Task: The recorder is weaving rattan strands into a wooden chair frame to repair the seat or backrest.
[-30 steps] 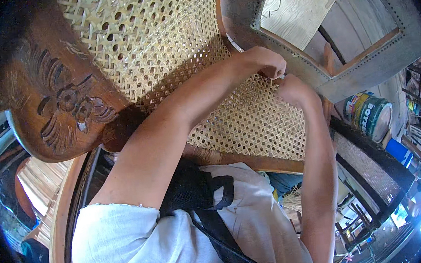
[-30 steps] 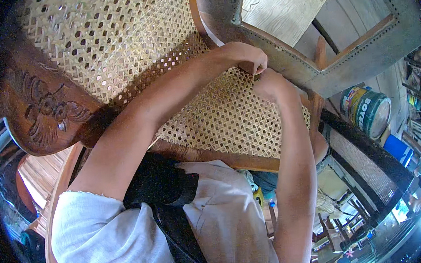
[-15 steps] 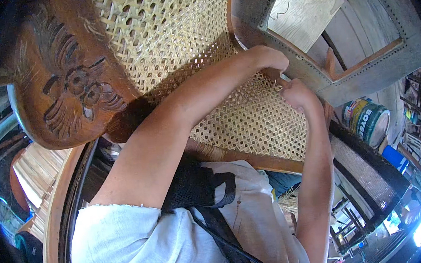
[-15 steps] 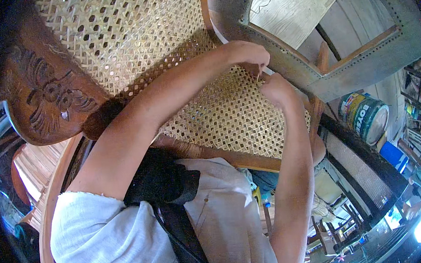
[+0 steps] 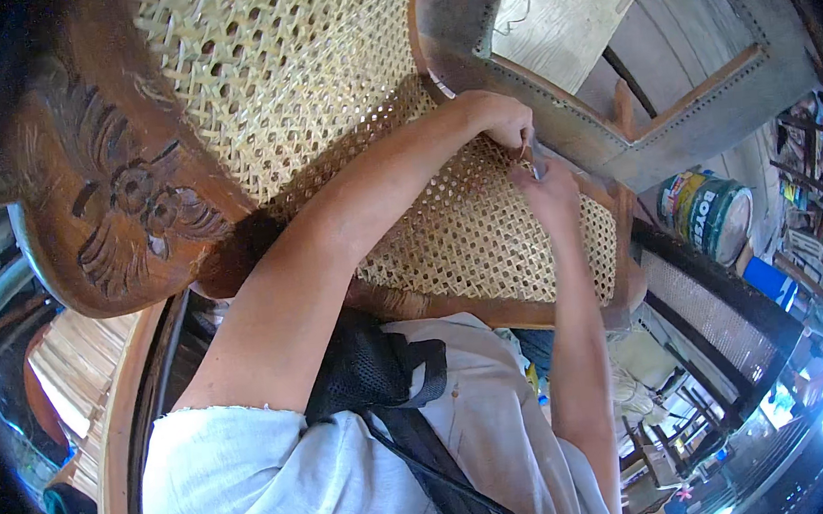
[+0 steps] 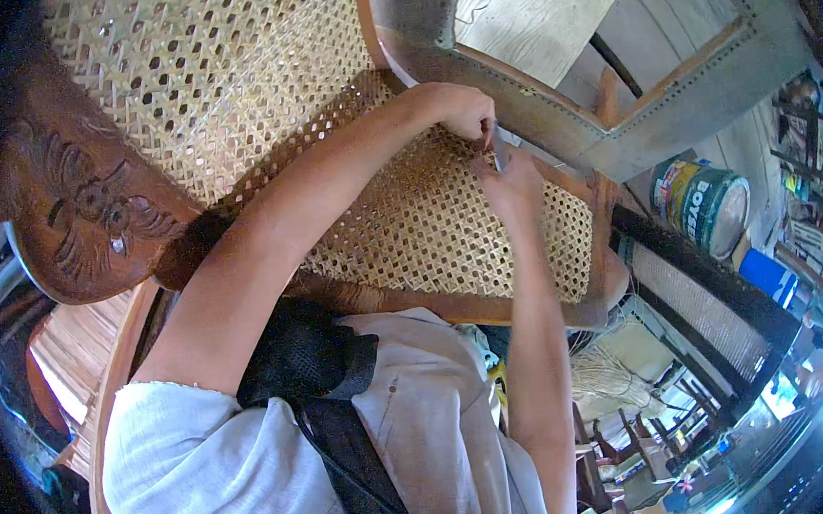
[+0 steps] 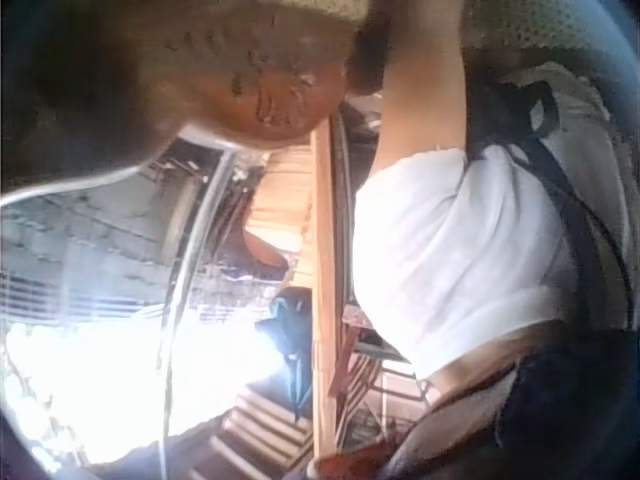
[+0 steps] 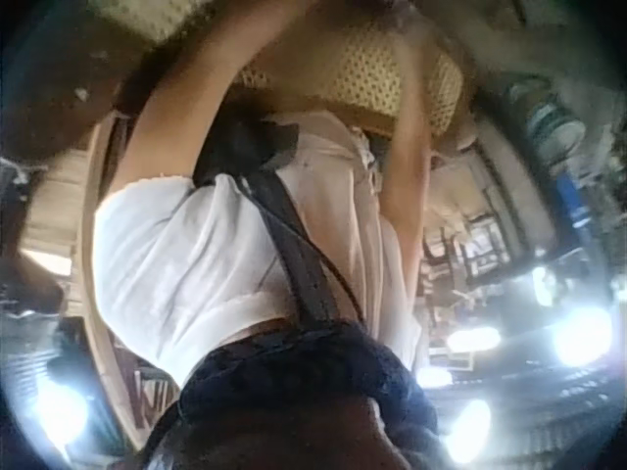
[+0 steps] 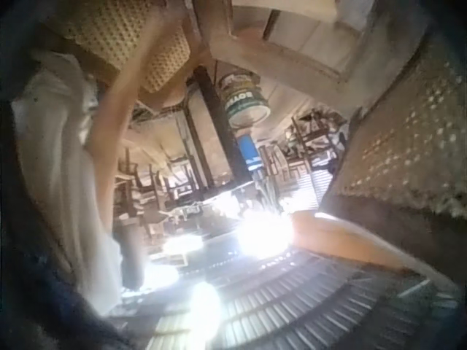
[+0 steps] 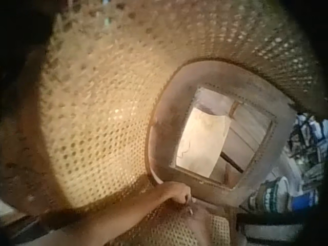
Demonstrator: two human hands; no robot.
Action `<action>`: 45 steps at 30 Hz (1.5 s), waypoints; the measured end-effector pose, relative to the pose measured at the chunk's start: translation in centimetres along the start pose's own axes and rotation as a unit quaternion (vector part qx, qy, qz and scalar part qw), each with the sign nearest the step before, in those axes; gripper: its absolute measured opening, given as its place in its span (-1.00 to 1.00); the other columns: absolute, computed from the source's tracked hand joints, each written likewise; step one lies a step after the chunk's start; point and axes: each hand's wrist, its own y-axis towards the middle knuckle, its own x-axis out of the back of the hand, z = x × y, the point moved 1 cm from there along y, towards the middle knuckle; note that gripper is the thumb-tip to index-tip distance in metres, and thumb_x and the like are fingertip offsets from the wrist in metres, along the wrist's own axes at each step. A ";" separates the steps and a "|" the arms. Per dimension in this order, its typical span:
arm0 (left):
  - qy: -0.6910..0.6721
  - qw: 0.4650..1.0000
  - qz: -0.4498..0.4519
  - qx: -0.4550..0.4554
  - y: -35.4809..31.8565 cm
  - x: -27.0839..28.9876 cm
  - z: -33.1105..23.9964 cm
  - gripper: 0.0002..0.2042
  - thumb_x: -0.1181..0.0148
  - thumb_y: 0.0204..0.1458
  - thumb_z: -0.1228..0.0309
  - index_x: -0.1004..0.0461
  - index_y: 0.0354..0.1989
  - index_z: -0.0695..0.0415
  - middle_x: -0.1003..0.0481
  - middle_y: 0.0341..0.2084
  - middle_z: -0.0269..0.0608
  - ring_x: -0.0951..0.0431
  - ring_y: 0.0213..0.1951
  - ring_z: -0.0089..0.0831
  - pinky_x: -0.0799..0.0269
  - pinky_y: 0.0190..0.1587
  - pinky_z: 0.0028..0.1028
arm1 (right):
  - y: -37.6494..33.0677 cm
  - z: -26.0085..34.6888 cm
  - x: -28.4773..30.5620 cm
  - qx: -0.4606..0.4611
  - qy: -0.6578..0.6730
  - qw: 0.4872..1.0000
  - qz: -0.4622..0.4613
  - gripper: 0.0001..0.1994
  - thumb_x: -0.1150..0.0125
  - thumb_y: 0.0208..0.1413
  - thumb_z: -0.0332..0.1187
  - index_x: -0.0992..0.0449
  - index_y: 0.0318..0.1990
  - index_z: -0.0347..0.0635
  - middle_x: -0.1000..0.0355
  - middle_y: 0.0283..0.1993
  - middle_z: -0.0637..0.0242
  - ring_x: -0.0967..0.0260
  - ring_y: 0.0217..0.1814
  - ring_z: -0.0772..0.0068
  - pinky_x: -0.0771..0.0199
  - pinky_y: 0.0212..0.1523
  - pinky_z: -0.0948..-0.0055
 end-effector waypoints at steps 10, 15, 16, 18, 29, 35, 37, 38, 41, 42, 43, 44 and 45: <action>0.284 0.947 -0.105 0.108 -1.2 3.6 -2.6 -0.84 -0.16 -0.15 0.34 -0.61 -0.39 0.04 -0.60 -0.42 -0.13 -0.61 -0.32 -0.22 -0.45 -0.35 -0.28 | -3.3 -3.6 2.0 -0.013 -0.026 1.000 -0.004 -0.76 -0.10 0.02 -0.48 -0.42 -0.11 -0.26 -0.49 -0.25 -0.04 -0.49 -0.20 -0.01 -0.46 -0.17 0.13; -0.184 0.978 0.078 -0.068 0.7 -1.6 -5.2 -0.75 -0.25 0.01 0.22 -0.62 -0.19 0.04 -0.61 -0.23 -0.18 -0.59 -0.20 -0.39 -0.47 -0.14 -0.37 | -5.2 -6.6 6.9 -0.021 0.229 0.973 0.032 -0.80 -0.14 0.05 -0.45 -0.42 -0.16 -0.29 -0.43 -0.32 0.15 -0.40 -0.29 0.42 -0.37 -0.23 0.44; -0.349 0.922 0.147 -0.073 0.9 -2.6 -5.0 -0.70 -0.25 0.04 0.15 -0.61 -0.17 0.09 -0.61 -0.24 -0.20 -0.58 -0.22 -0.45 -0.46 -0.14 -0.40 | -4.9 -6.2 6.9 -0.024 0.229 0.973 0.031 -0.80 -0.14 0.05 -0.45 -0.42 -0.16 -0.29 -0.43 -0.32 0.15 -0.40 -0.29 0.42 -0.37 -0.23 0.44; -0.368 0.920 0.120 -0.055 0.1 -1.7 -5.1 -0.68 -0.22 0.09 0.14 -0.61 -0.20 0.17 -0.61 -0.31 -0.28 -0.55 -0.29 -0.56 -0.45 -0.21 -0.49 | -4.0 -5.1 7.0 -0.038 0.251 0.967 -0.020 -0.77 -0.16 0.06 -0.39 -0.42 -0.16 -0.32 -0.44 -0.28 0.13 -0.40 -0.25 0.36 -0.37 -0.22 0.42; -0.338 0.940 0.046 0.015 1.5 -2.2 1.4 -0.77 -0.33 -0.03 0.24 -0.62 -0.34 0.15 -0.56 -0.49 -0.42 -0.46 -0.49 -0.67 -0.38 -0.41 -0.56 | -3.5 -0.3 3.9 -0.003 -0.122 0.990 0.073 -0.81 -0.14 -0.03 -0.30 -0.54 -0.43 -0.25 -0.49 -0.31 -0.07 -0.46 -0.19 -0.06 -0.43 -0.16 0.10; -0.308 0.951 0.029 0.016 1.9 -2.4 2.4 -0.81 -0.27 -0.06 0.30 -0.59 -0.39 0.18 -0.57 -0.51 -0.36 -0.48 -0.50 -0.61 -0.38 -0.43 -0.53 | -0.3 1.5 4.2 -0.044 -0.207 0.961 0.175 -0.77 -0.14 0.00 -0.32 -0.59 -0.26 -0.24 -0.50 -0.08 -0.02 -0.45 0.02 0.00 -0.43 0.04 0.12; -0.308 0.951 0.018 0.023 1.6 -2.4 2.3 -0.82 -0.25 -0.07 0.32 -0.58 -0.40 0.19 -0.56 -0.52 -0.34 -0.49 -0.50 -0.59 -0.39 -0.43 -0.52 | -0.1 1.8 3.5 -0.039 -0.222 0.956 0.189 -0.75 -0.14 0.00 -0.32 -0.58 -0.22 -0.26 -0.49 -0.06 -0.02 -0.44 0.04 0.01 -0.42 0.05 0.12; -0.305 0.952 0.008 0.029 1.4 -2.2 2.1 -0.82 -0.23 -0.08 0.33 -0.57 -0.41 0.19 -0.56 -0.52 -0.33 -0.50 -0.50 -0.58 -0.40 -0.43 -0.50 | -0.2 1.9 3.0 -0.050 -0.213 0.961 0.166 -0.74 -0.15 0.00 -0.32 -0.56 -0.19 -0.29 -0.49 -0.05 -0.03 -0.43 0.06 0.00 -0.41 0.07 0.12; -0.303 0.951 -0.024 0.057 1.5 -1.9 1.4 -0.81 -0.23 -0.10 0.32 -0.58 -0.45 0.21 -0.54 -0.58 -0.29 -0.49 -0.52 -0.56 -0.43 -0.41 -0.48 | -1.8 1.5 1.4 -0.027 -0.194 0.978 0.075 -0.76 -0.15 -0.02 -0.33 -0.56 -0.29 -0.34 -0.49 -0.16 -0.09 -0.45 -0.05 -0.06 -0.43 0.02 0.10; -0.305 0.950 -0.025 0.058 1.6 -2.0 1.5 -0.81 -0.23 -0.10 0.32 -0.58 -0.45 0.21 -0.54 -0.58 -0.29 -0.49 -0.52 -0.56 -0.43 -0.41 -0.48 | -2.2 1.4 1.2 0.004 -0.181 0.983 0.004 -0.78 -0.14 -0.04 -0.34 -0.57 -0.41 -0.36 -0.49 -0.28 -0.13 -0.48 -0.18 -0.10 -0.45 -0.05 0.09; -0.298 0.953 -0.016 0.049 1.7 -2.0 1.7 -0.82 -0.23 -0.11 0.33 -0.57 -0.43 0.20 -0.55 -0.57 -0.29 -0.49 -0.52 -0.56 -0.41 -0.42 -0.48 | -2.2 1.3 1.1 0.005 -0.183 0.983 0.006 -0.78 -0.14 -0.04 -0.34 -0.57 -0.41 -0.36 -0.49 -0.28 -0.13 -0.48 -0.18 -0.10 -0.45 -0.05 0.09; -0.290 0.956 -0.008 0.041 1.9 -2.1 2.1 -0.82 -0.23 -0.12 0.34 -0.56 -0.41 0.19 -0.56 -0.55 -0.29 -0.50 -0.52 -0.56 -0.40 -0.44 -0.48 | -2.2 1.4 1.0 0.006 -0.181 0.983 0.002 -0.77 -0.15 -0.04 -0.33 -0.57 -0.43 -0.37 -0.50 -0.30 -0.12 -0.49 -0.19 -0.10 -0.45 -0.07 0.09; -0.291 0.956 -0.011 0.042 2.2 -2.2 2.5 -0.82 -0.23 -0.12 0.34 -0.56 -0.41 0.19 -0.56 -0.55 -0.29 -0.50 -0.52 -0.56 -0.40 -0.44 -0.48 | -2.3 1.4 1.0 0.007 -0.179 0.984 -0.002 -0.77 -0.17 -0.03 -0.32 -0.56 -0.45 -0.39 -0.51 -0.33 -0.11 -0.49 -0.20 -0.10 -0.46 -0.09 0.08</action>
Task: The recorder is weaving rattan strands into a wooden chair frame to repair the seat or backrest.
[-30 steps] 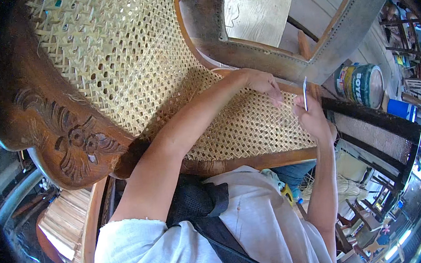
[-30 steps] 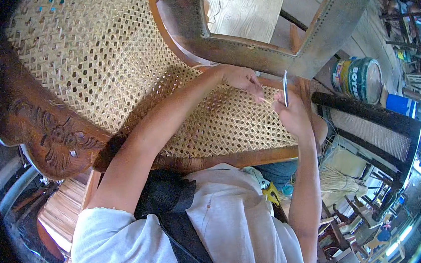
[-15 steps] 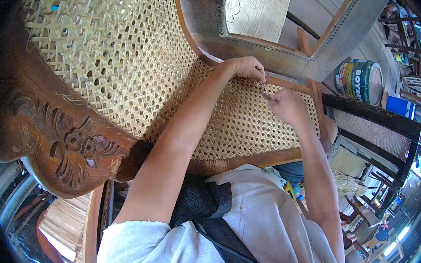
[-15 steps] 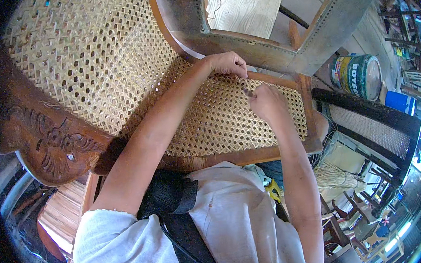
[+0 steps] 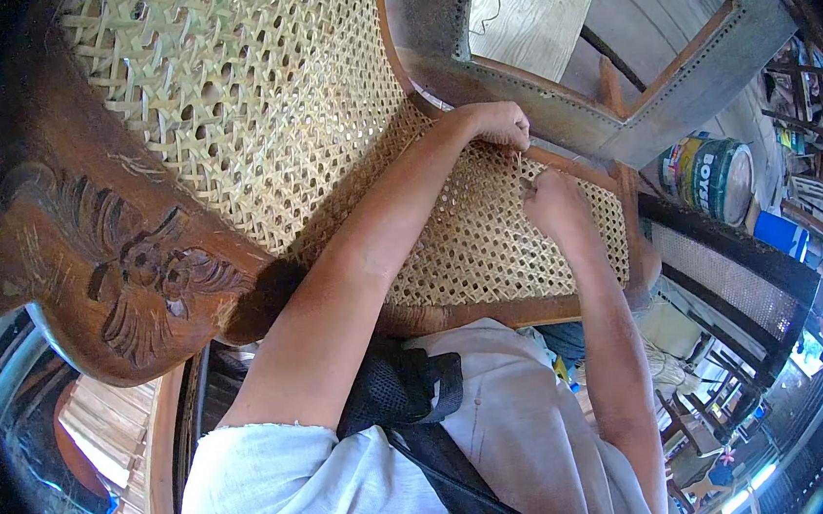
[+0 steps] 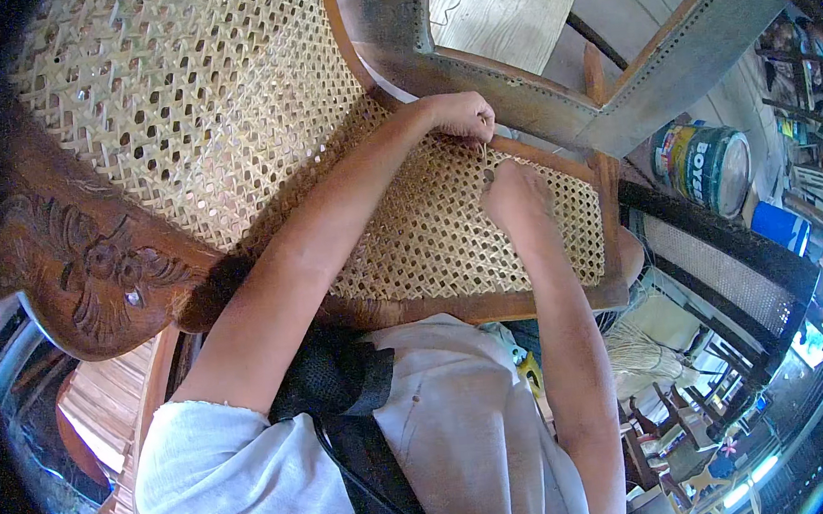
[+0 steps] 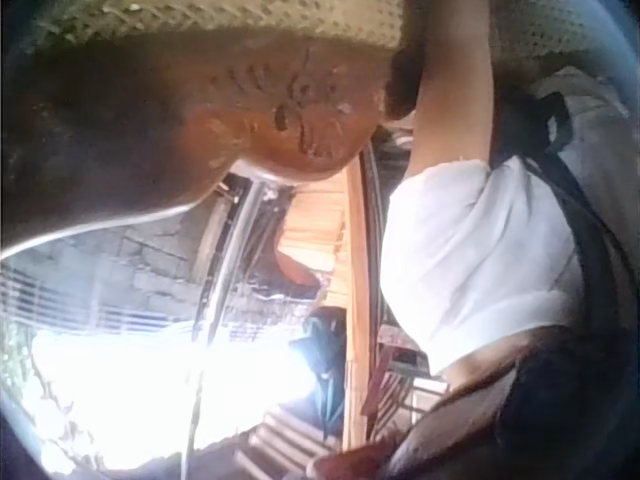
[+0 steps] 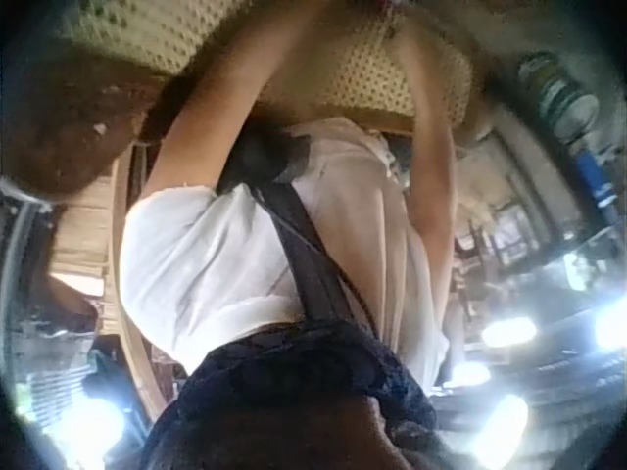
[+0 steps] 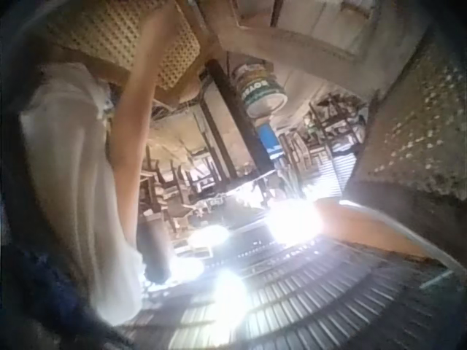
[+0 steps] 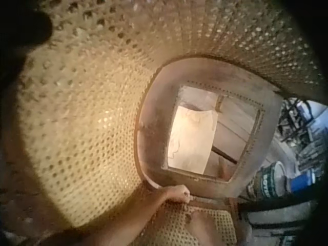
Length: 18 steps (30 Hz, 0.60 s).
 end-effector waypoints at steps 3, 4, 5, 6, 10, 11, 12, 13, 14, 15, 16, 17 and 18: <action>0.068 0.996 0.057 -0.011 1.0 -0.3 0.1 -0.82 -0.26 -0.22 0.34 -0.59 -0.44 0.15 -0.59 -0.52 -0.26 -0.49 -0.51 -0.49 -0.42 -0.41 -0.43 | 2.3 -1.0 0.4 -0.034 0.004 0.987 0.156 -0.68 -0.20 -0.01 -0.30 -0.53 -0.14 -0.34 -0.48 -0.07 -0.08 -0.45 0.01 -0.03 -0.40 0.07 0.13; 0.103 0.992 0.074 -0.026 1.0 -0.5 -0.3 -0.83 -0.25 -0.23 0.34 -0.59 -0.44 0.12 -0.59 -0.52 -0.28 -0.49 -0.50 -0.47 -0.42 -0.40 -0.41 | 2.7 -1.5 0.8 -0.035 0.003 0.987 0.156 -0.68 -0.20 -0.01 -0.30 -0.53 -0.14 -0.34 -0.48 -0.07 -0.08 -0.45 0.01 -0.03 -0.40 0.07 0.13; 0.140 0.986 0.088 -0.037 0.7 -0.5 -0.7 -0.83 -0.25 -0.24 0.34 -0.60 -0.44 0.10 -0.59 -0.51 -0.29 -0.50 -0.48 -0.46 -0.41 -0.40 -0.40 | 3.1 -1.5 1.4 -0.015 0.009 0.979 0.201 -0.67 -0.19 -0.01 -0.27 -0.53 -0.16 -0.35 -0.48 -0.10 -0.10 -0.45 -0.01 -0.03 -0.40 0.06 0.14; 0.141 0.985 0.089 -0.039 0.3 -0.7 -1.5 -0.83 -0.25 -0.24 0.34 -0.60 -0.44 0.10 -0.59 -0.51 -0.29 -0.50 -0.48 -0.46 -0.41 -0.40 -0.40 | 3.1 -1.6 1.9 0.000 0.015 0.969 0.245 -0.65 -0.19 -0.01 -0.24 -0.53 -0.17 -0.36 -0.48 -0.12 -0.12 -0.46 -0.02 -0.02 -0.40 0.06 0.16; 0.157 0.986 0.048 -0.015 -0.9 -1.2 -2.0 -0.84 -0.21 -0.16 0.34 -0.61 -0.41 0.10 -0.60 -0.48 -0.26 -0.53 -0.43 -0.46 -0.43 -0.35 -0.40 | 2.0 -2.2 2.8 0.009 -0.052 0.967 0.249 -0.63 -0.18 -0.01 -0.19 -0.53 -0.21 -0.40 -0.48 -0.16 -0.16 -0.47 -0.06 -0.05 -0.42 0.02 0.16; 0.174 0.985 -0.009 -0.017 -1.1 -1.3 -2.0 -0.85 -0.20 -0.11 0.37 -0.62 -0.40 0.13 -0.61 -0.45 -0.24 -0.56 -0.41 -0.46 -0.44 -0.33 -0.41 | 1.3 -3.8 2.9 -0.001 0.002 0.975 0.222 -0.63 -0.18 -0.01 -0.19 -0.52 -0.22 -0.40 -0.48 -0.17 -0.17 -0.47 -0.07 -0.07 -0.43 0.00 0.15; 0.179 0.984 -0.007 -0.017 -0.9 -1.3 -1.7 -0.85 -0.20 -0.11 0.37 -0.62 -0.40 0.13 -0.61 -0.45 -0.24 -0.56 -0.41 -0.46 -0.44 -0.33 -0.41 | 1.1 -4.7 2.8 -0.013 0.058 0.980 0.192 -0.63 -0.17 -0.01 -0.20 -0.51 -0.22 -0.41 -0.48 -0.18 -0.18 -0.47 -0.09 -0.10 -0.44 -0.02 0.14; 0.162 0.986 -0.005 -0.044 -0.9 -1.5 -1.3 -0.85 -0.20 -0.10 0.37 -0.62 -0.38 0.11 -0.61 -0.43 -0.21 -0.58 -0.38 -0.41 -0.46 -0.31 -0.39 | 1.3 -5.1 1.4 -0.014 0.063 0.980 0.188 -0.63 -0.17 -0.01 -0.20 -0.51 -0.22 -0.41 -0.48 -0.18 -0.18 -0.47 -0.09 -0.10 -0.44 -0.02 0.14; 0.145 0.987 0.000 -0.069 -0.8 -1.6 -1.1 -0.85 -0.19 -0.08 0.37 -0.62 -0.36 0.10 -0.61 -0.41 -0.18 -0.60 -0.35 -0.36 -0.47 -0.28 -0.37 | 1.6 -5.8 -0.7 -0.023 0.107 0.989 0.102 -0.64 -0.17 -0.01 -0.21 -0.50 -0.21 -0.40 -0.48 -0.19 -0.19 -0.46 -0.09 -0.12 -0.44 -0.04 0.12; 0.151 0.986 0.005 -0.073 -1.0 -1.7 -1.5 -0.85 -0.19 -0.08 0.37 -0.62 -0.36 0.10 -0.61 -0.41 -0.18 -0.60 -0.35 -0.36 -0.47 -0.28 -0.37 | 1.6 -5.6 -0.9 -0.036 0.147 0.988 0.012 -0.64 -0.17 -0.01 -0.23 -0.48 -0.19 -0.40 -0.48 -0.21 -0.19 -0.46 -0.09 -0.14 -0.44 -0.06 0.10; 0.191 0.978 -0.007 -0.087 -1.5 -2.0 -1.7 -0.85 -0.19 -0.08 0.38 -0.62 -0.34 0.08 -0.61 -0.40 -0.16 -0.61 -0.34 -0.32 -0.48 -0.27 -0.35 | 1.7 -5.3 -1.3 -0.041 0.151 0.988 0.006 -0.64 -0.17 -0.01 -0.23 -0.48 -0.19 -0.40 -0.48 -0.21 -0.19 -0.46 -0.09 -0.14 -0.44 -0.06 0.10; 0.229 0.968 -0.020 -0.099 -2.2 -2.2 -1.8 -0.85 -0.19 -0.07 0.38 -0.61 -0.33 0.07 -0.61 -0.39 -0.14 -0.61 -0.33 -0.28 -0.48 -0.25 -0.34 | 1.3 -3.1 -1.2 -0.046 0.160 0.986 0.025 -0.66 -0.16 -0.01 -0.25 -0.46 -0.18 -0.38 -0.48 -0.22 -0.18 -0.45 -0.09 -0.15 -0.43 -0.07 0.07; 0.235 0.966 -0.014 -0.103 -2.6 -2.2 -2.0 -0.85 -0.19 -0.07 0.38 -0.61 -0.33 0.07 -0.61 -0.39 -0.14 -0.61 -0.33 -0.28 -0.48 -0.25 -0.34 | 1.1 -1.9 -1.1 -0.053 0.167 0.984 0.043 -0.68 -0.15 0.00 -0.28 -0.44 -0.16 -0.36 -0.48 -0.23 -0.17 -0.45 -0.08 -0.16 -0.43 -0.07 0.05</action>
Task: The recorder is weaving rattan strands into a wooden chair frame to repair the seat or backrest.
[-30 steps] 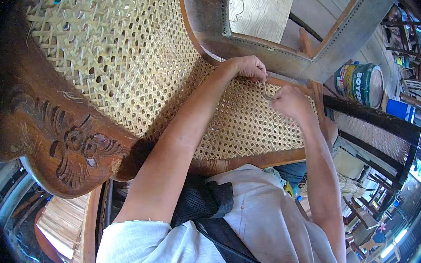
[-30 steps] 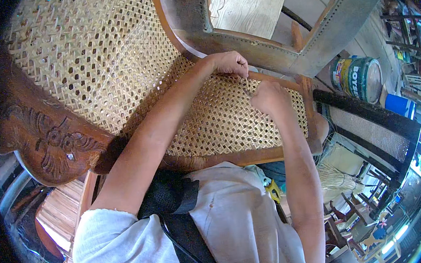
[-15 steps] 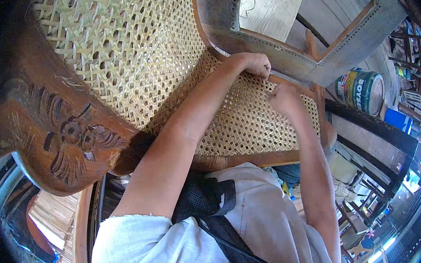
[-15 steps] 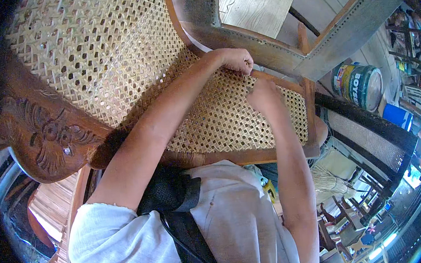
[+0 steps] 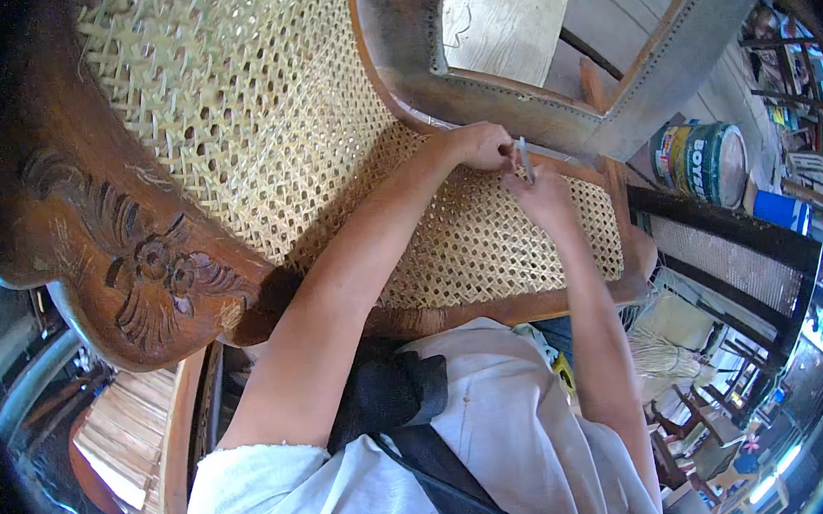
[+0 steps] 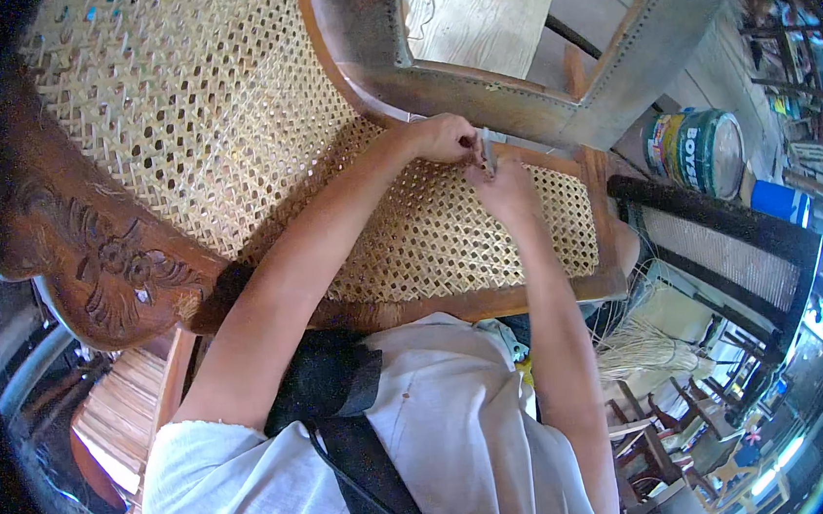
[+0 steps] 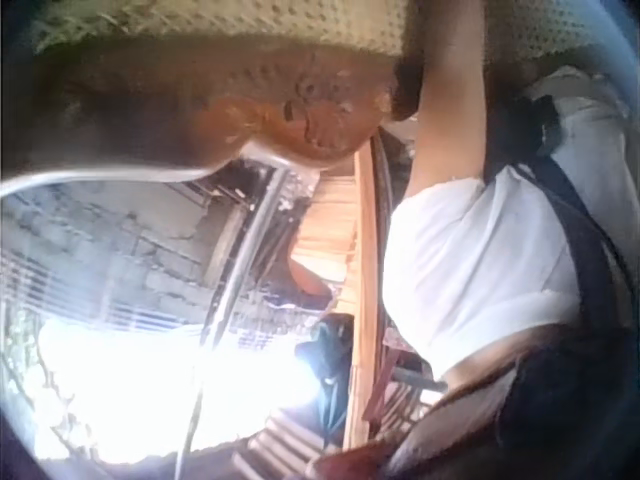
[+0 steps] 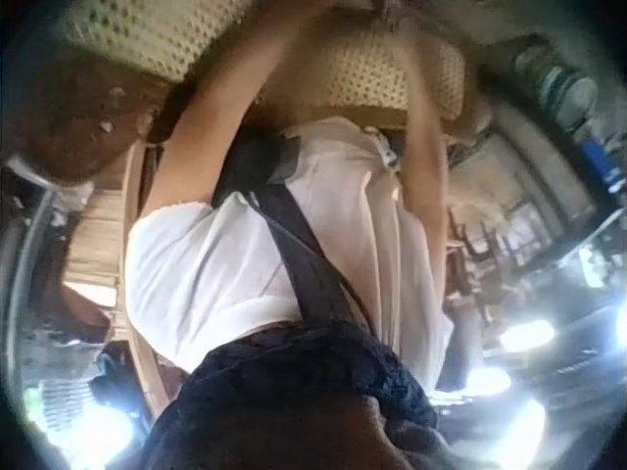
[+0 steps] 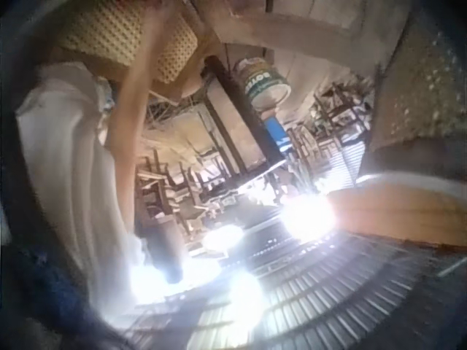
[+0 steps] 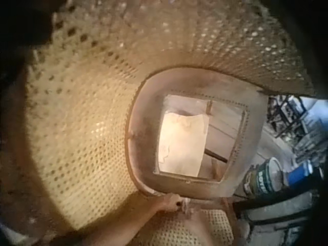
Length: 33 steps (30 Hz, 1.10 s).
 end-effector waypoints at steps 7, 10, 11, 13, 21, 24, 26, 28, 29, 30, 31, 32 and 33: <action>0.084 0.995 -0.035 0.029 -0.8 0.1 -1.6 -0.82 -0.23 -0.12 0.41 -0.61 -0.29 0.07 -0.59 -0.36 -0.06 -0.61 -0.31 -0.24 -0.50 -0.20 -0.29 | 0.2 -0.1 -0.5 -0.012 0.028 0.999 -0.037 -0.71 -0.17 -0.02 -0.35 -0.40 -0.17 -0.33 -0.48 -0.22 -0.15 -0.46 -0.09 -0.13 -0.43 -0.08 0.07; 0.062 0.996 -0.043 0.037 -1.6 0.1 -1.7 -0.79 -0.24 -0.13 0.41 -0.62 -0.26 0.04 -0.60 -0.35 -0.06 -0.62 -0.30 -0.27 -0.51 -0.18 -0.33 | -2.0 -2.2 0.7 0.018 0.082 0.996 0.013 -0.77 -0.16 -0.04 -0.42 -0.40 -0.21 -0.29 -0.48 -0.33 -0.03 -0.49 -0.25 0.05 -0.44 -0.20 0.16; 0.035 0.998 -0.036 0.035 -1.7 0.5 -2.5 -0.78 -0.25 -0.15 0.40 -0.63 -0.26 0.03 -0.60 -0.35 -0.08 -0.62 -0.30 -0.29 -0.52 -0.17 -0.35 | -3.3 -3.3 1.6 -0.016 0.123 0.992 0.022 -0.81 -0.15 -0.04 -0.44 -0.39 -0.25 -0.27 -0.45 -0.38 0.06 -0.45 -0.32 0.18 -0.41 -0.28 0.23; 0.011 0.999 -0.029 0.038 -2.1 0.8 -2.6 -0.77 -0.27 -0.16 0.38 -0.63 -0.25 0.01 -0.61 -0.35 -0.10 -0.62 -0.31 -0.31 -0.52 -0.16 -0.36 | -4.5 -5.3 1.9 -0.048 0.166 0.984 0.034 -0.85 -0.14 -0.05 -0.46 -0.39 -0.29 -0.25 -0.42 -0.44 0.15 -0.41 -0.40 0.30 -0.38 -0.35 0.31; 0.058 0.997 0.020 0.040 -1.7 1.4 -3.2 -0.77 -0.21 -0.17 0.37 -0.66 -0.28 -0.04 -0.61 -0.32 -0.18 -0.60 -0.30 -0.31 -0.51 -0.17 -0.40 | -5.5 -7.5 2.8 0.004 0.264 0.964 -0.019 -0.87 -0.11 -0.10 -0.52 -0.35 -0.35 -0.25 -0.31 -0.49 0.34 -0.25 -0.46 0.50 -0.27 -0.44 0.45; 0.094 0.995 0.024 -0.006 -1.9 1.4 -3.6 -0.75 -0.19 -0.17 0.40 -0.65 -0.27 -0.07 -0.61 -0.29 -0.18 -0.59 -0.28 -0.28 -0.50 -0.16 -0.38 | -5.1 -8.3 2.9 0.028 0.215 0.975 -0.057 -0.87 -0.11 -0.09 -0.52 -0.34 -0.35 -0.25 -0.31 -0.49 0.33 -0.25 -0.46 0.51 -0.26 -0.44 0.44; 0.095 0.995 0.019 0.005 -2.8 1.4 -3.6 -0.75 -0.19 -0.17 0.42 -0.65 -0.27 -0.07 -0.60 -0.31 -0.16 -0.58 -0.29 -0.26 -0.50 -0.16 -0.36 | -4.5 -8.5 2.4 0.025 0.213 0.975 -0.056 -0.88 -0.10 -0.08 -0.52 -0.33 -0.35 -0.24 -0.31 -0.49 0.32 -0.26 -0.45 0.52 -0.25 -0.45 0.44; 0.099 0.995 0.012 0.014 -2.8 1.6 -3.3 -0.75 -0.18 -0.16 0.44 -0.65 -0.26 -0.06 -0.59 -0.32 -0.14 -0.58 -0.29 -0.24 -0.49 -0.15 -0.33 | -4.5 -8.6 3.4 0.016 0.204 0.977 -0.061 -0.89 -0.10 -0.08 -0.53 -0.33 -0.36 -0.24 -0.30 -0.50 0.33 -0.25 -0.47 0.52 -0.24 -0.47 0.44; 0.117 0.992 -0.018 -0.037 -3.0 1.2 -3.1 -0.74 -0.18 -0.16 0.46 -0.65 -0.26 -0.05 -0.58 -0.34 -0.12 -0.57 -0.29 -0.22 -0.49 -0.15 -0.31 | -4.8 -8.4 3.5 0.004 0.197 0.978 -0.062 -0.89 -0.10 -0.08 -0.53 -0.33 -0.36 -0.24 -0.29 -0.51 0.34 -0.24 -0.48 0.52 -0.24 -0.48 0.44; 0.135 0.986 -0.047 -0.089 -3.2 0.9 -2.9 -0.74 -0.17 -0.16 0.48 -0.65 -0.26 -0.03 -0.57 -0.35 -0.11 -0.56 -0.28 -0.19 -0.48 -0.15 -0.29 | -4.0 -8.9 2.9 0.029 0.215 0.974 -0.068 -0.89 -0.10 -0.08 -0.53 -0.32 -0.36 -0.23 -0.27 -0.53 0.36 -0.22 -0.53 0.53 -0.22 -0.51 0.43; 0.135 0.986 -0.046 -0.086 -3.2 0.4 -2.7 -0.74 -0.17 -0.16 0.48 -0.65 -0.26 -0.03 -0.57 -0.35 -0.11 -0.56 -0.28 -0.19 -0.48 -0.15 -0.29 | -4.4 -9.2 2.9 0.029 0.217 0.974 -0.065 -0.89 -0.10 -0.08 -0.53 -0.32 -0.36 -0.23 -0.27 -0.53 0.36 -0.22 -0.53 0.53 -0.22 -0.51 0.43; 0.124 0.989 -0.043 -0.066 -3.2 0.3 -2.8 -0.74 -0.18 -0.16 0.50 -0.65 -0.26 -0.01 -0.55 -0.35 -0.11 -0.55 -0.27 -0.18 -0.48 -0.15 -0.28 | -5.0 -8.3 3.5 -0.014 0.299 0.954 0.006 -0.89 -0.10 -0.08 -0.53 -0.33 -0.36 -0.24 -0.26 -0.54 0.37 -0.20 -0.53 0.53 -0.21 -0.52 0.43; 0.114 0.992 -0.038 -0.045 -3.2 0.0 -2.8 -0.75 -0.18 -0.16 0.52 -0.64 -0.27 0.01 -0.54 -0.35 -0.11 -0.55 -0.25 -0.17 -0.47 -0.14 -0.27 | -5.6 -7.4 3.7 -0.057 0.379 0.920 0.078 -0.89 -0.09 -0.08 -0.54 -0.34 -0.36 -0.24 -0.25 -0.54 0.37 -0.19 -0.54 0.53 -0.20 -0.53 0.43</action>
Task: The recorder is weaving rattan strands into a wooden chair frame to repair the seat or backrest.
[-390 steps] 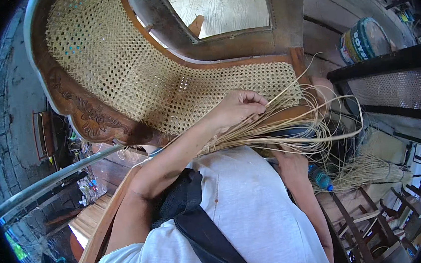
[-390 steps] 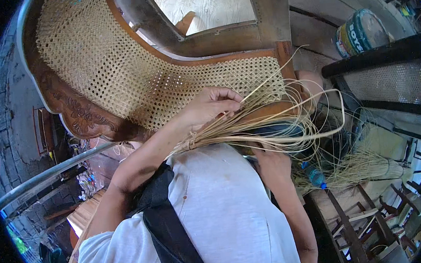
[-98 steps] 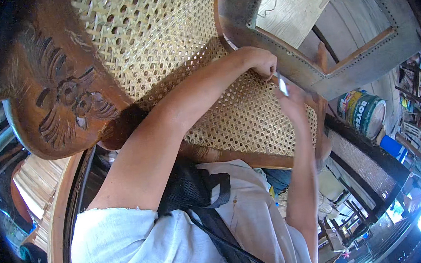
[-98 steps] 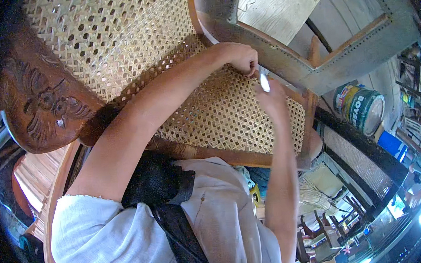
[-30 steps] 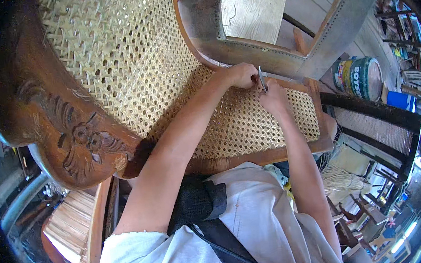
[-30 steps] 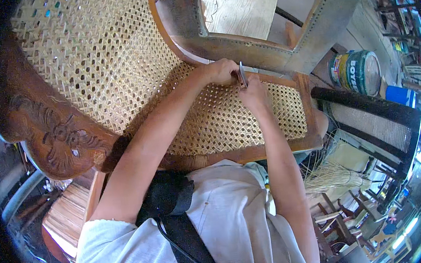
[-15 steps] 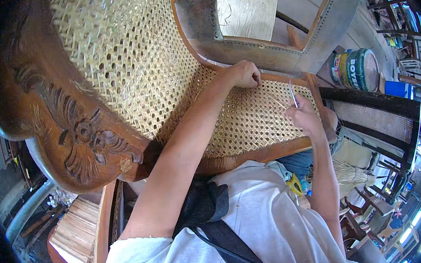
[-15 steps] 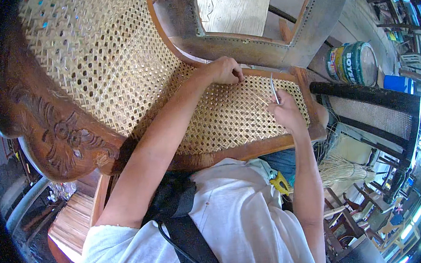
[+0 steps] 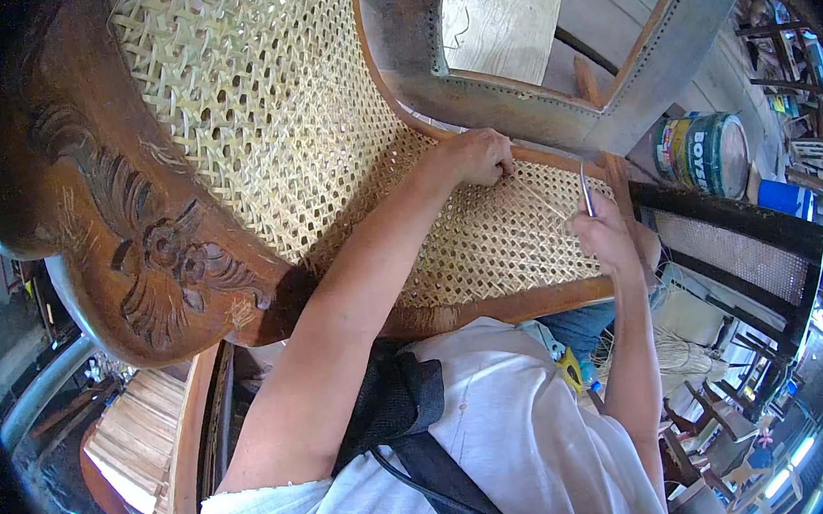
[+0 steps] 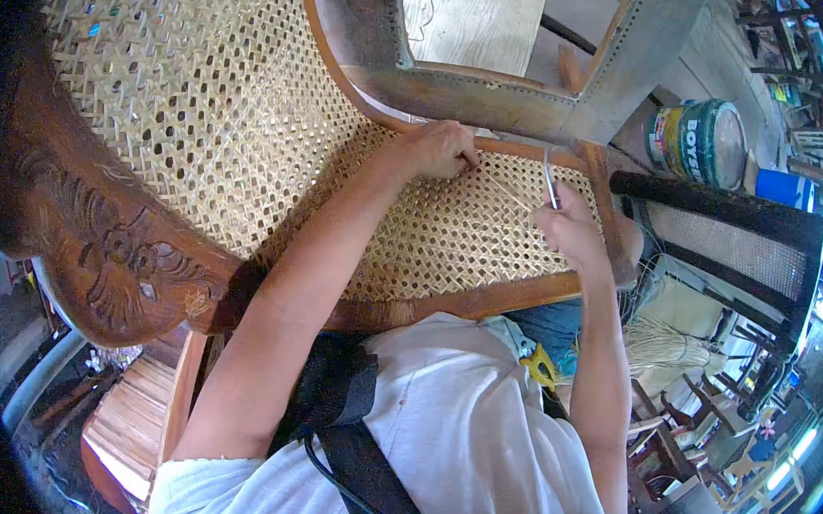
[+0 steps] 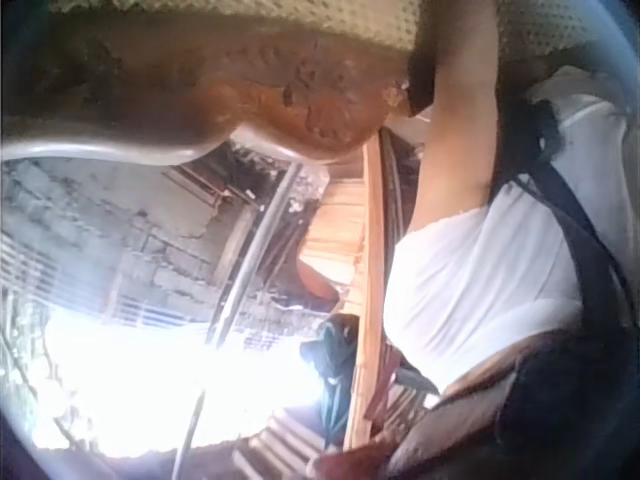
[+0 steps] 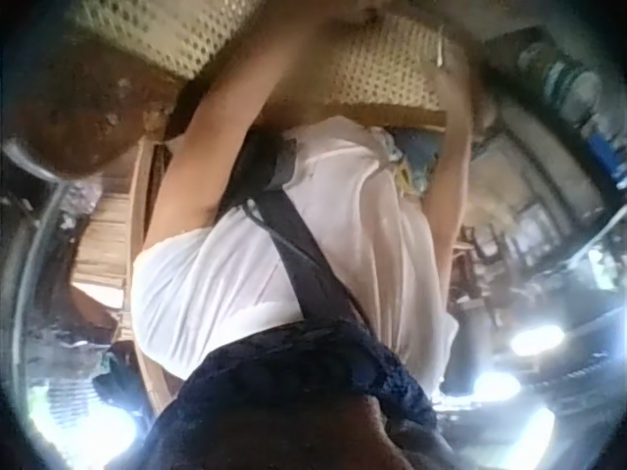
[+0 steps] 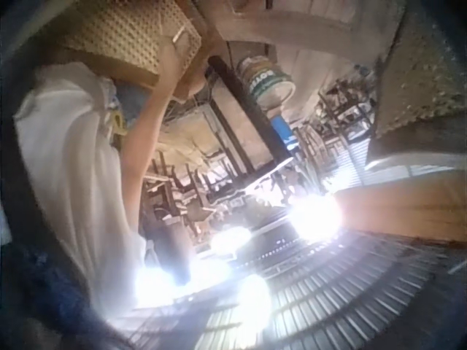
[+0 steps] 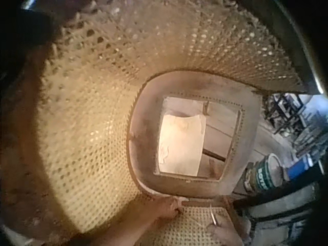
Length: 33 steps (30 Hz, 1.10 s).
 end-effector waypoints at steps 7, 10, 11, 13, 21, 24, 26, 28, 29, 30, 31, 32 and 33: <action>0.050 0.997 -0.051 -0.036 -1.1 -0.3 -1.5 -0.75 -0.20 -0.18 0.54 -0.62 -0.26 0.10 -0.52 -0.32 -0.11 -0.54 -0.23 -0.16 -0.46 -0.15 -0.26 | 2.6 -4.0 1.6 0.194 -0.162 0.965 -0.067 -0.87 -0.11 -0.07 -0.57 -0.30 -0.37 -0.18 -0.19 -0.57 0.46 -0.13 -0.59 0.65 -0.07 -0.66 0.57; 0.071 0.996 -0.048 -0.010 -0.9 -0.8 -1.4 -0.79 -0.18 -0.18 0.55 -0.59 -0.31 0.16 -0.52 -0.33 -0.10 -0.54 -0.23 -0.15 -0.45 -0.14 -0.26 | 2.2 -3.2 1.8 0.134 -0.175 0.967 -0.130 -0.90 -0.11 -0.08 -0.51 -0.35 -0.37 -0.26 -0.32 -0.50 0.30 -0.27 -0.49 0.48 -0.29 -0.46 0.39; 0.046 0.998 -0.034 0.005 -0.8 -0.6 -1.8 -0.82 -0.17 -0.19 0.55 -0.58 -0.35 0.18 -0.52 -0.33 -0.09 -0.54 -0.24 -0.15 -0.45 -0.15 -0.26 | 2.1 -3.5 2.1 0.092 -0.101 0.987 -0.089 -0.90 -0.11 -0.09 -0.52 -0.33 -0.40 -0.24 -0.30 -0.51 0.32 -0.25 -0.50 0.47 -0.26 -0.48 0.39; 0.025 0.999 -0.024 0.022 0.0 0.2 -2.4 -0.85 -0.17 -0.19 0.55 -0.57 -0.38 0.19 -0.53 -0.33 -0.08 -0.54 -0.25 -0.16 -0.45 -0.15 -0.26 | 2.4 -4.2 2.0 0.139 -0.098 0.983 -0.072 -0.91 -0.11 -0.09 -0.52 -0.32 -0.41 -0.22 -0.27 -0.53 0.34 -0.22 -0.53 0.47 -0.23 -0.50 0.40; -0.167 0.985 -0.009 0.051 3.6 -2.5 -4.0 -0.70 -0.10 0.17 0.17 -0.59 -0.19 0.14 -0.56 -0.31 -0.10 -0.55 -0.21 -0.32 -0.41 -0.07 -0.35 | 1.5 -4.3 2.0 0.113 0.085 0.990 0.000 -0.88 -0.10 -0.04 -0.52 -0.28 -0.40 -0.16 -0.17 -0.54 0.50 -0.09 -0.54 0.65 -0.13 -0.55 0.54; -0.258 0.965 0.004 0.057 3.3 -4.4 -3.6 -0.60 0.02 0.23 0.09 -0.57 -0.14 0.19 -0.57 -0.24 -0.17 -0.52 -0.12 -0.42 -0.38 0.01 -0.39 | 1.6 -4.1 2.2 0.150 0.083 0.985 -0.008 -0.89 -0.10 -0.04 -0.52 -0.29 -0.38 -0.18 -0.19 -0.53 0.49 -0.11 -0.56 0.64 -0.15 -0.57 0.53; -0.304 0.947 0.043 0.093 3.5 -3.7 -3.9 -0.61 0.03 0.24 0.12 -0.55 -0.08 0.20 -0.56 -0.14 -0.19 -0.51 -0.07 -0.43 -0.35 0.08 -0.41 | 0.9 -3.0 2.5 0.132 0.024 0.991 -0.005 -0.88 -0.12 -0.04 -0.50 -0.30 -0.35 -0.18 -0.22 -0.51 0.47 -0.16 -0.52 0.64 -0.18 -0.54 0.52; -0.292 0.950 0.073 0.083 3.9 -3.1 -4.0 -0.62 0.01 0.23 0.12 -0.54 -0.05 0.18 -0.56 -0.10 -0.20 -0.50 -0.05 -0.43 -0.35 0.09 -0.41 | 1.1 -3.7 2.6 0.126 0.053 0.991 0.005 -0.86 -0.14 -0.04 -0.48 -0.30 -0.32 -0.17 -0.24 -0.49 0.46 -0.18 -0.51 0.63 -0.19 -0.53 0.53; -0.271 0.956 0.079 0.080 4.1 -2.3 -4.8 -0.62 -0.02 0.22 0.12 -0.53 -0.02 0.16 -0.56 -0.11 -0.18 -0.51 -0.06 -0.44 -0.36 0.08 -0.41 | 1.7 -4.4 2.7 0.152 0.054 0.987 -0.013 -0.85 -0.14 -0.03 -0.49 -0.30 -0.32 -0.16 -0.22 -0.50 0.46 -0.16 -0.54 0.63 -0.17 -0.57 0.52; -0.270 0.956 0.089 0.078 4.3 -1.7 -5.4 -0.62 -0.02 0.22 0.12 -0.53 -0.02 0.16 -0.56 -0.11 -0.18 -0.51 -0.06 -0.44 -0.36 0.08 -0.41 | 1.9 -4.3 2.6 0.179 0.050 0.982 -0.030 -0.85 -0.14 -0.02 -0.49 -0.29 -0.31 -0.15 -0.21 -0.51 0.47 -0.14 -0.58 0.62 -0.14 -0.61 0.52; -0.250 0.957 0.109 0.099 4.5 -1.0 -5.8 -0.62 -0.04 0.20 0.11 -0.54 -0.03 0.15 -0.57 -0.13 -0.19 -0.51 -0.08 -0.46 -0.37 0.05 -0.41 | 1.8 -4.1 2.7 0.155 0.077 0.985 -0.008 -0.85 -0.13 -0.01 -0.49 -0.29 -0.31 -0.14 -0.20 -0.50 0.47 -0.15 -0.56 0.63 -0.17 -0.58 0.52; -0.232 0.957 0.127 0.119 4.4 -1.0 -6.1 -0.61 -0.06 0.19 0.09 -0.54 -0.04 0.15 -0.58 -0.16 -0.19 -0.51 -0.10 -0.48 -0.38 0.02 -0.42 | 1.6 -3.7 2.9 0.151 0.078 0.985 -0.013 -0.85 -0.13 -0.01 -0.49 -0.29 -0.31 -0.14 -0.20 -0.50 0.47 -0.15 -0.56 0.63 -0.17 -0.58 0.52; -0.236 0.956 0.130 0.117 4.5 -0.7 -6.2 -0.61 -0.06 0.19 0.09 -0.54 -0.04 0.15 -0.58 -0.16 -0.19 -0.51 -0.10 -0.48 -0.38 0.02 -0.42 | 1.3 -3.3 3.0 0.119 0.091 0.989 -0.002 -0.85 -0.13 -0.01 -0.49 -0.29 -0.31 -0.14 -0.20 -0.49 0.48 -0.15 -0.53 0.64 -0.18 -0.55 0.53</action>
